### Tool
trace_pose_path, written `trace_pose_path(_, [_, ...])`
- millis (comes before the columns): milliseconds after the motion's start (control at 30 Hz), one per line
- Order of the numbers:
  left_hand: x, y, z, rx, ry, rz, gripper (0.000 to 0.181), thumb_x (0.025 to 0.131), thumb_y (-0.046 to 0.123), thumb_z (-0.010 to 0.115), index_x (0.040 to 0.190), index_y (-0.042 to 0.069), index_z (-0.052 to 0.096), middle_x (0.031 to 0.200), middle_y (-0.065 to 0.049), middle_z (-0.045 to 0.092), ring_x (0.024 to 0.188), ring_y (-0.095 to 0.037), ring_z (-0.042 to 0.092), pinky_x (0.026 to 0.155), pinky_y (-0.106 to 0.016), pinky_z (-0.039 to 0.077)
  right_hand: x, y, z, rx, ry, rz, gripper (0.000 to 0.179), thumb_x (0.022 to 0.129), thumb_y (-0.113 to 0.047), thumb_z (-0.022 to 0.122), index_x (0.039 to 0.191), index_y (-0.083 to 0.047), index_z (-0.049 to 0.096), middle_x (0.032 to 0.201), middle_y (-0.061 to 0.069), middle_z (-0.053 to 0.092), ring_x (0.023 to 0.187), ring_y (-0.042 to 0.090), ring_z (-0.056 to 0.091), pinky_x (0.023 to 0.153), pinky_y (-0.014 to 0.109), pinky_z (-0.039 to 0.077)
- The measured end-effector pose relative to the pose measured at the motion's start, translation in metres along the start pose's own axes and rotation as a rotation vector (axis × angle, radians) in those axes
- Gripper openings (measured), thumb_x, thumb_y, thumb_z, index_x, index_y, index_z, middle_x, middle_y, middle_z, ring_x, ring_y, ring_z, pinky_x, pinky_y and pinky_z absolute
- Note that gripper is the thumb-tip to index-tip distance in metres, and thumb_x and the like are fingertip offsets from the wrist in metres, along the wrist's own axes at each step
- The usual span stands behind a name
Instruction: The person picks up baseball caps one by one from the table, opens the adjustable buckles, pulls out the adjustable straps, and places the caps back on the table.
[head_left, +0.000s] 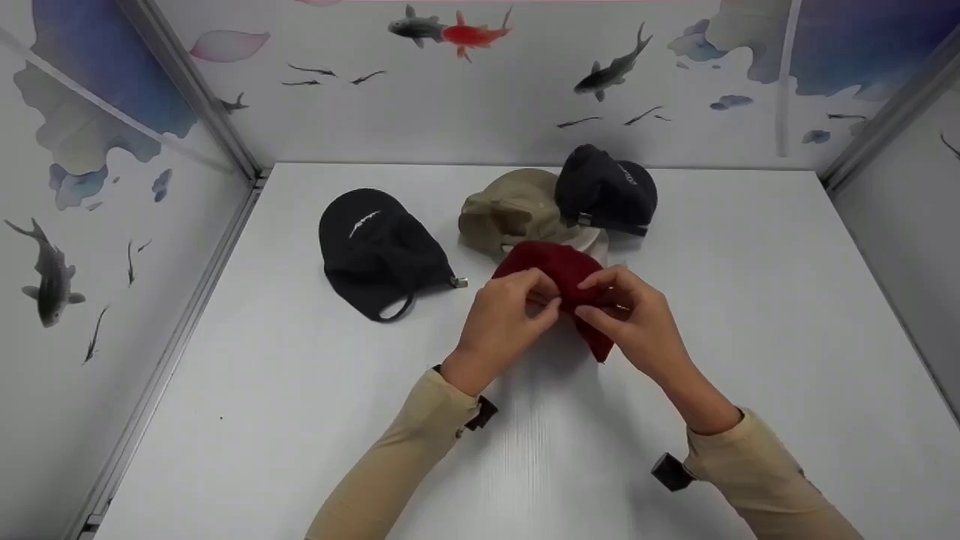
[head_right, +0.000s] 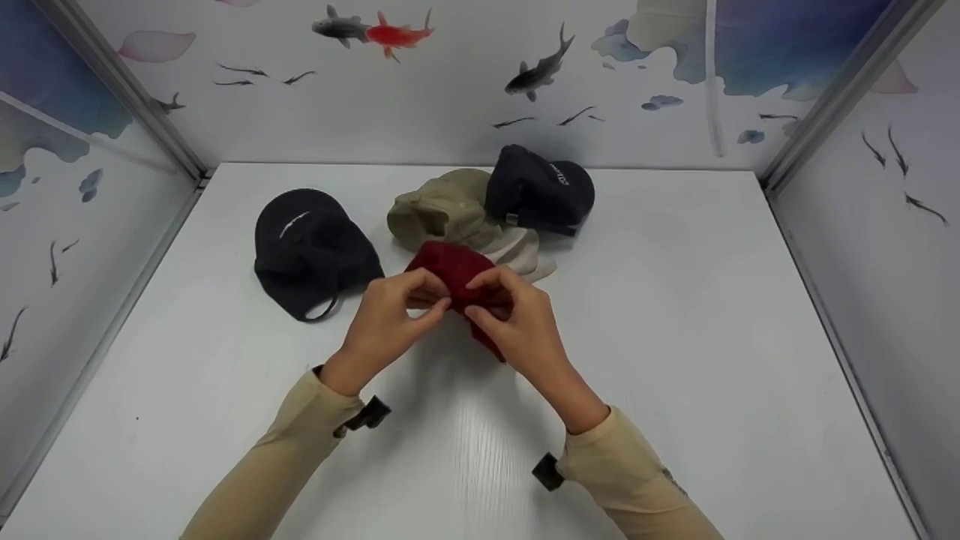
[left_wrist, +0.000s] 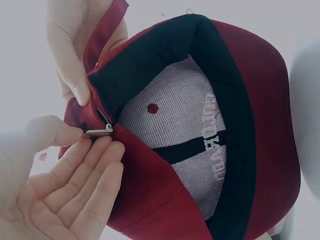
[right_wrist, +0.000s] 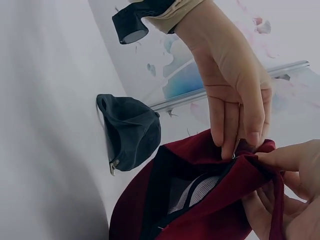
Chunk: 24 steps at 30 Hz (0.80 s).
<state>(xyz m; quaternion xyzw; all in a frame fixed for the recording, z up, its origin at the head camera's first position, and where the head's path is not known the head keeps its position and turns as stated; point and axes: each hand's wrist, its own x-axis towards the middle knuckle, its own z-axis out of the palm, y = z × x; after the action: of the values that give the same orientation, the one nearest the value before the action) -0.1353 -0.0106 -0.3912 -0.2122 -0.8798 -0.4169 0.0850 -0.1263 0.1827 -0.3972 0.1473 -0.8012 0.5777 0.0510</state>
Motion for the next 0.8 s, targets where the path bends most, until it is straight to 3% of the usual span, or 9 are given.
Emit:
trace_pose_path(233, [0.001, -0.003, -0.001, -0.111, -0.004, -0.01, 0.004, 0.092, 0.008, 0.068, 0.094, 0.007, 0.071, 0.093, -0.004, 0.075, 0.085, -0.01, 0.072, 0.078, -0.017, 0.057, 0.006, 0.003, -0.008, -0.023, -0.023, 0.021, 0.014, 0.092, 0.006, 0.063, 0.106, 0.002, 0.066, 0.102, 0.005, 0.065, 0.089, 0.004, 0.065, 0.08, 0.016, 0.055])
trace_pose_path(367, [0.001, -0.005, 0.0, -0.169, -0.002, -0.022, 0.004, 0.092, 0.008, 0.068, 0.094, 0.006, 0.071, 0.092, -0.006, 0.075, 0.084, -0.011, 0.073, 0.077, -0.017, 0.058, 0.006, 0.003, -0.01, -0.027, -0.054, 0.04, 0.017, 0.092, 0.003, 0.066, 0.109, 0.002, 0.064, 0.105, 0.007, 0.064, 0.088, 0.007, 0.065, 0.078, 0.015, 0.055])
trace_pose_path(567, [0.0, -0.004, 0.001, -0.21, -0.004, -0.034, 0.004, 0.093, 0.009, 0.068, 0.095, 0.007, 0.071, 0.093, -0.005, 0.075, 0.084, -0.008, 0.072, 0.077, -0.014, 0.056, 0.004, 0.001, -0.003, -0.07, -0.049, 0.047, 0.027, 0.089, 0.004, 0.069, 0.114, 0.004, 0.059, 0.109, 0.01, 0.062, 0.092, 0.005, 0.06, 0.08, 0.012, 0.052])
trace_pose_path(800, [-0.002, -0.001, 0.005, -0.23, -0.007, -0.043, 0.004, 0.094, 0.01, 0.068, 0.095, 0.007, 0.071, 0.095, -0.005, 0.074, 0.086, -0.009, 0.071, 0.078, -0.014, 0.056, 0.002, 0.0, 0.003, -0.029, -0.017, 0.065, 0.027, 0.089, 0.007, 0.067, 0.114, 0.003, 0.057, 0.105, 0.013, 0.063, 0.087, 0.008, 0.059, 0.073, 0.015, 0.051])
